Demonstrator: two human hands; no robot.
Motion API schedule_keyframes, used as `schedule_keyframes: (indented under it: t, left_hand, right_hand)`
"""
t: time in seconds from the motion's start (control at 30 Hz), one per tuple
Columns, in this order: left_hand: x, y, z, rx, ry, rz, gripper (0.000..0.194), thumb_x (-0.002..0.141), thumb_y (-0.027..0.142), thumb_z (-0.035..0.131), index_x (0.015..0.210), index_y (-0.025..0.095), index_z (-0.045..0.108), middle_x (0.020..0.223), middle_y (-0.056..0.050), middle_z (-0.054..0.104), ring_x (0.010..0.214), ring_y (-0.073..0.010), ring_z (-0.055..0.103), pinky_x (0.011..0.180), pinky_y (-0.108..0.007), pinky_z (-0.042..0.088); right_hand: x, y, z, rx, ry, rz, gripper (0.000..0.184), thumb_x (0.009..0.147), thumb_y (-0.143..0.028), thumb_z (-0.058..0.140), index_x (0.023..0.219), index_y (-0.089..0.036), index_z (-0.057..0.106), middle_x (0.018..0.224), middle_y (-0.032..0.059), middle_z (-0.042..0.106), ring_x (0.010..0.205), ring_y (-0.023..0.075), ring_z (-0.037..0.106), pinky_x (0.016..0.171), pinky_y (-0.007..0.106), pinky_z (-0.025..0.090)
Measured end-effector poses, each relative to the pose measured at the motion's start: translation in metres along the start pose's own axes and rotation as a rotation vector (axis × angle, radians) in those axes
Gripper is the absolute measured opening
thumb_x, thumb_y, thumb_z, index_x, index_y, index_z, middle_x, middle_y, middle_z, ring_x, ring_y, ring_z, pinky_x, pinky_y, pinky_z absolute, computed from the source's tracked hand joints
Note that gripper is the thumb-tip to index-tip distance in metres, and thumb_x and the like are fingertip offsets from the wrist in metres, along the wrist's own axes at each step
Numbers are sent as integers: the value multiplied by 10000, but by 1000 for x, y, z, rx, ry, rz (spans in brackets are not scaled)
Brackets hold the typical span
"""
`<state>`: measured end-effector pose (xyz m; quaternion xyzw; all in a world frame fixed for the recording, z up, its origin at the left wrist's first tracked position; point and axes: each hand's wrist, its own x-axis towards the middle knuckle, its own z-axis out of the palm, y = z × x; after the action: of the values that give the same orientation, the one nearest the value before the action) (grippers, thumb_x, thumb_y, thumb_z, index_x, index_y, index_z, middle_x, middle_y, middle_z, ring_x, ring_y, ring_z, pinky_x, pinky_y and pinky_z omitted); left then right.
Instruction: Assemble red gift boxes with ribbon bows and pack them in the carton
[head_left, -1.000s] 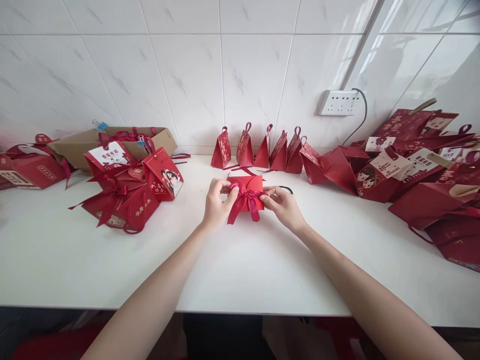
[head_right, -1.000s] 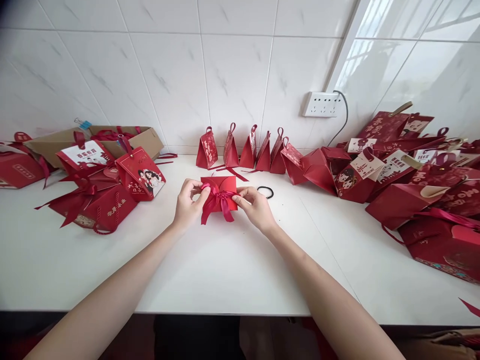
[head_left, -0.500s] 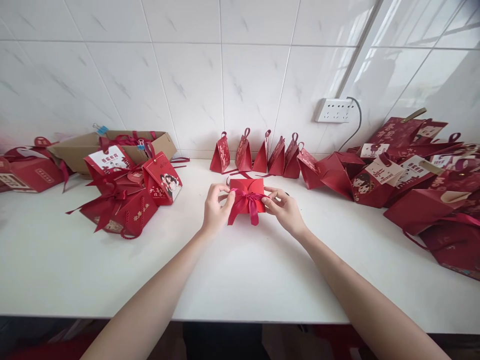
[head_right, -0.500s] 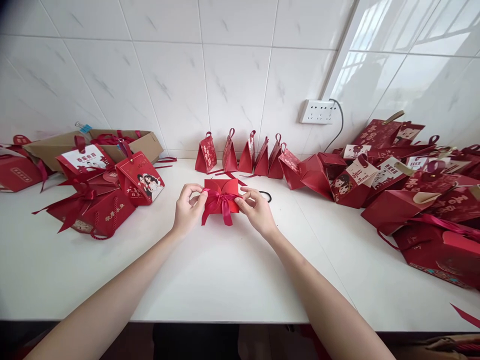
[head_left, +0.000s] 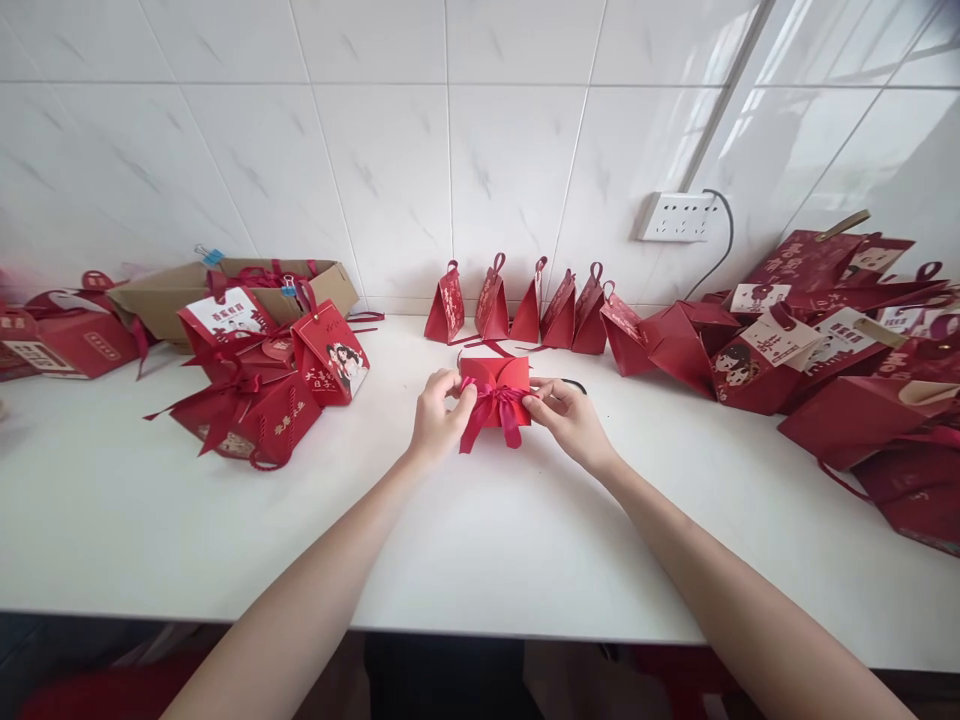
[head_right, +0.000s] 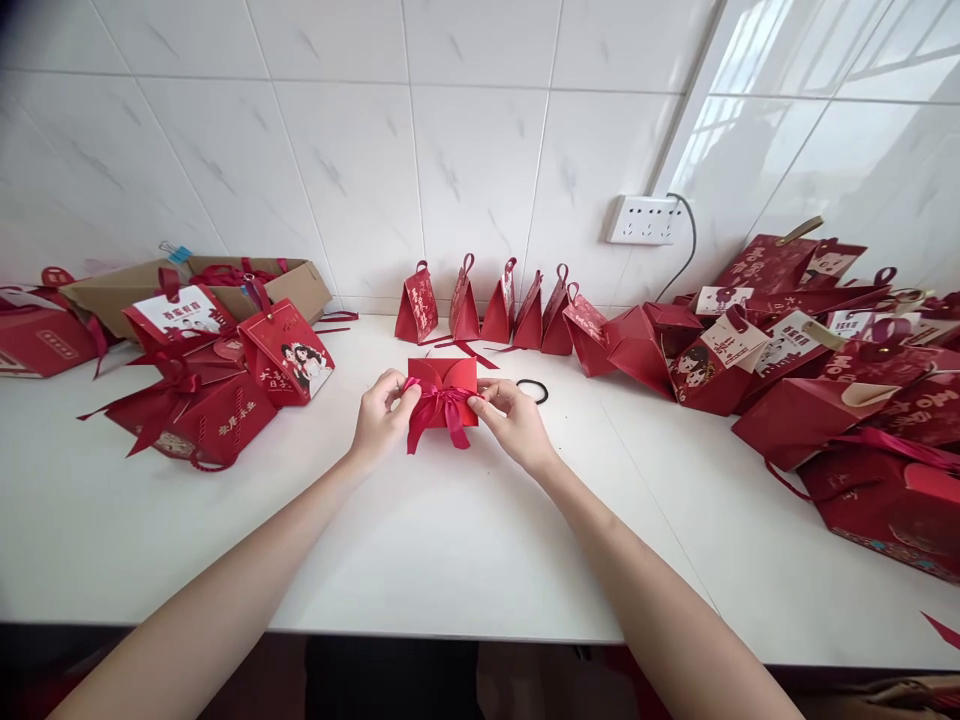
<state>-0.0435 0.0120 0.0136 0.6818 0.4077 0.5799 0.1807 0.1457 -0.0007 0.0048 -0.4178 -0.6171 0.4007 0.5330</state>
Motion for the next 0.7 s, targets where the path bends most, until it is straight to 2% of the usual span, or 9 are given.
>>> schedule_keyframes:
  t: [0.13,0.3,0.43,0.57,0.7]
  left_hand:
    - [-1,1,-2,50,-14,38,305,820,271,473,578,208,298,594,6,386,655,-164,426,639,-291,378]
    - [0,-1,0,23,25,8,324,859,334,463,585,207,345,640,-3,414,667,-159,441,646,-284,394]
    - [0,0,1,-13,15,-21,344,868,364,458,592,205,330,633,6,392,617,-139,423,601,-260,387]
    - [-1,4,1,-29,15,-39,375,884,382,447,592,207,289,575,24,332,551,-125,365,551,-248,357]
    - [-5,7,5,-39,85,-70,374,896,406,425,608,210,289,578,31,311,535,-118,335,536,-239,342]
  right_hand:
    - [-1,-1,1,-9,14,10,426,733,-584,652,669,-192,499,1189,113,579,974,246,636,869,434,528]
    - [-1,-4,4,79,13,62,445,697,-582,689,651,-182,499,1201,102,583,947,236,647,817,414,567]
    - [-1,-8,4,147,55,88,454,659,-583,722,643,-174,524,1131,79,608,924,215,647,816,403,584]
    - [-2,-14,4,169,99,150,478,607,-600,749,639,-167,548,1177,87,544,929,214,637,798,411,599]
    - [-1,-17,6,139,119,164,465,606,-595,752,641,-170,565,1220,96,494,975,229,608,760,410,611]
